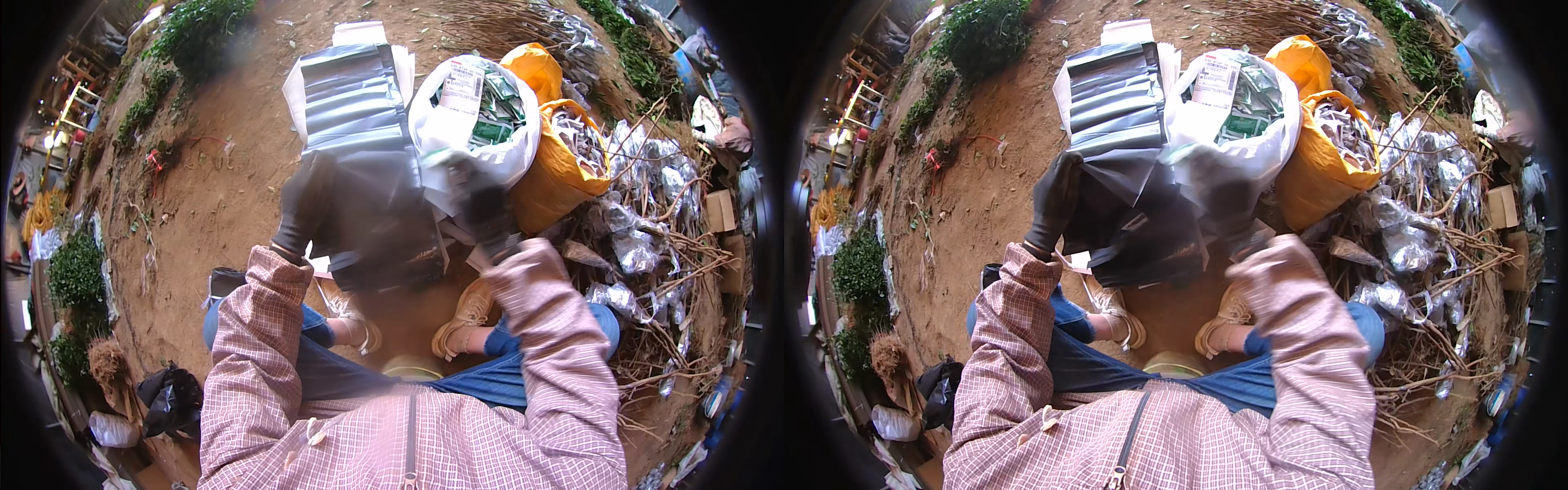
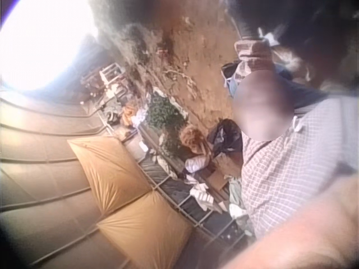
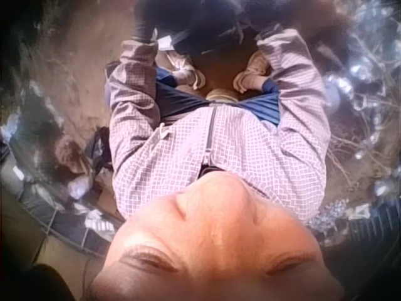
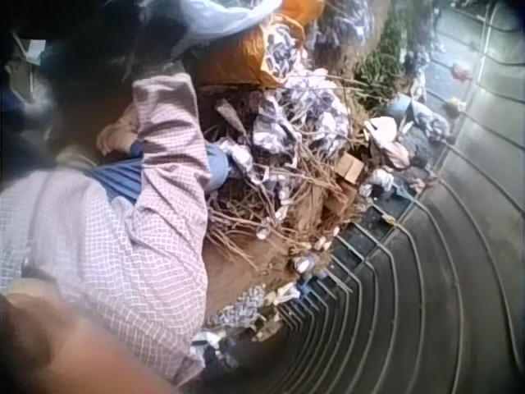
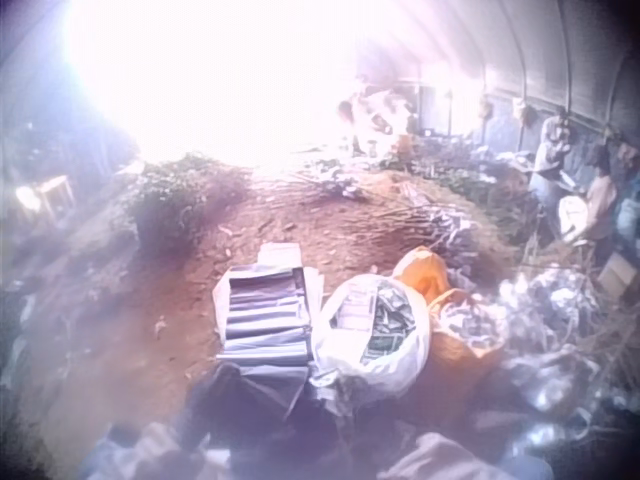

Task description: The person sits on the ground and repeatedly places bundles of thin sticks into a black plastic bag, then ties the bag closed. The person repeats this process with multiple bundles, securing each bag with a string.

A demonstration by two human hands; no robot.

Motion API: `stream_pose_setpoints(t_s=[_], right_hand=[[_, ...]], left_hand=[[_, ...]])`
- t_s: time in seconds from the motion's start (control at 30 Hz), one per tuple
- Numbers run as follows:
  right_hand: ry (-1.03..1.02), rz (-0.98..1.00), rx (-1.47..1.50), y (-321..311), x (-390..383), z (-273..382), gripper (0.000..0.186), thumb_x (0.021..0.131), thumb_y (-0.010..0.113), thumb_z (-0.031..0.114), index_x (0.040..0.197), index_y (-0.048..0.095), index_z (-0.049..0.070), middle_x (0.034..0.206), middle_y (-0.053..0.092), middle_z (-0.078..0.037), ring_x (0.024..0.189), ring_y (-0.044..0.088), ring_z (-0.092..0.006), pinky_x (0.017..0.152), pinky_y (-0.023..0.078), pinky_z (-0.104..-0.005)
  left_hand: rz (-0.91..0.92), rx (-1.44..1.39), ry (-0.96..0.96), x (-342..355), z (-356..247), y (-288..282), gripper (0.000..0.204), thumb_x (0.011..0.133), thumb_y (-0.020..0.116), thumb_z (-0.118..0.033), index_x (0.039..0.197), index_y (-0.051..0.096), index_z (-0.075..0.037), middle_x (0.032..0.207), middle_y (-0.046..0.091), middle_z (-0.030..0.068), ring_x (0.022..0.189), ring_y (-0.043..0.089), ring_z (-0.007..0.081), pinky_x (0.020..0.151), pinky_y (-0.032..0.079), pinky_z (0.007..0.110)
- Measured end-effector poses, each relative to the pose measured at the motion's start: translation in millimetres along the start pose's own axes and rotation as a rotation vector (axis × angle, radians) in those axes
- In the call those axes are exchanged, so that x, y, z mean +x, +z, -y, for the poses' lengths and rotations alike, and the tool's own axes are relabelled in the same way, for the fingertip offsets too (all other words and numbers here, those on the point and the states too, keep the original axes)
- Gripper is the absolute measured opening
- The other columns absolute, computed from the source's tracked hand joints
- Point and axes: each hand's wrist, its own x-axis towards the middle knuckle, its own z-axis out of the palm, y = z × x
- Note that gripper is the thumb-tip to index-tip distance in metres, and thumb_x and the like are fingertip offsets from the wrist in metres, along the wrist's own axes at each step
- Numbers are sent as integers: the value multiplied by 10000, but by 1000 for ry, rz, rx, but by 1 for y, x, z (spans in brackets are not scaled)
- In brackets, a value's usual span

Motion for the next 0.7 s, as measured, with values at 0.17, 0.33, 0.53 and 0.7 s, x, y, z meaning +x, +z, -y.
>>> stream_pose_setpoints(t_s=[0.17, 0.33, 0.53, 0.7], right_hand=[[-75, 412, 13, 85, -63, 75, 218, 912, 691, 212, 1120, 692, 148, 986, 712, -89, 891, 676, -260, 790, 533, -376], [20, 377, -42, 30, -113, 47, 255, 913, 661, 178, 1168, 670, 164, 1031, 698, -76, 959, 652, -251, 843, 518, -377], [165, 347, -146, -7, -166, 37, 314, 915, 624, 138, 1224, 644, 182, 1085, 681, -60, 1041, 624, -239, 907, 500, -378], [186, 389, -46, 8, -144, 41, 369, 916, 594, 105, 1272, 623, 197, 1129, 667, -47, 1110, 600, -229, 960, 485, -379]], left_hand=[[-231, -111, -17, 14, 14, -10, 129, 1004, 554, -117, 1094, 623, -56, 1033, 679, 162, 942, 677, 379, 783, 541, 411], [-179, -432, 57, 21, -5, -31, 141, 1008, 540, -99, 1078, 656, -58, 958, 678, 168, 886, 688, 319, 773, 535, 398], [338, -661, 290, -56, -97, 14, 170, 949, 665, -101, 1088, 704, -11, 893, 713, 115, 844, 681, 177, 777, 529, 314], [599, -986, -224, -67, -106, 19, 207, 1006, 609, -107, 1149, 680, 25, 992, 690, 40, 891, 606, 100, 764, 498, 249]])
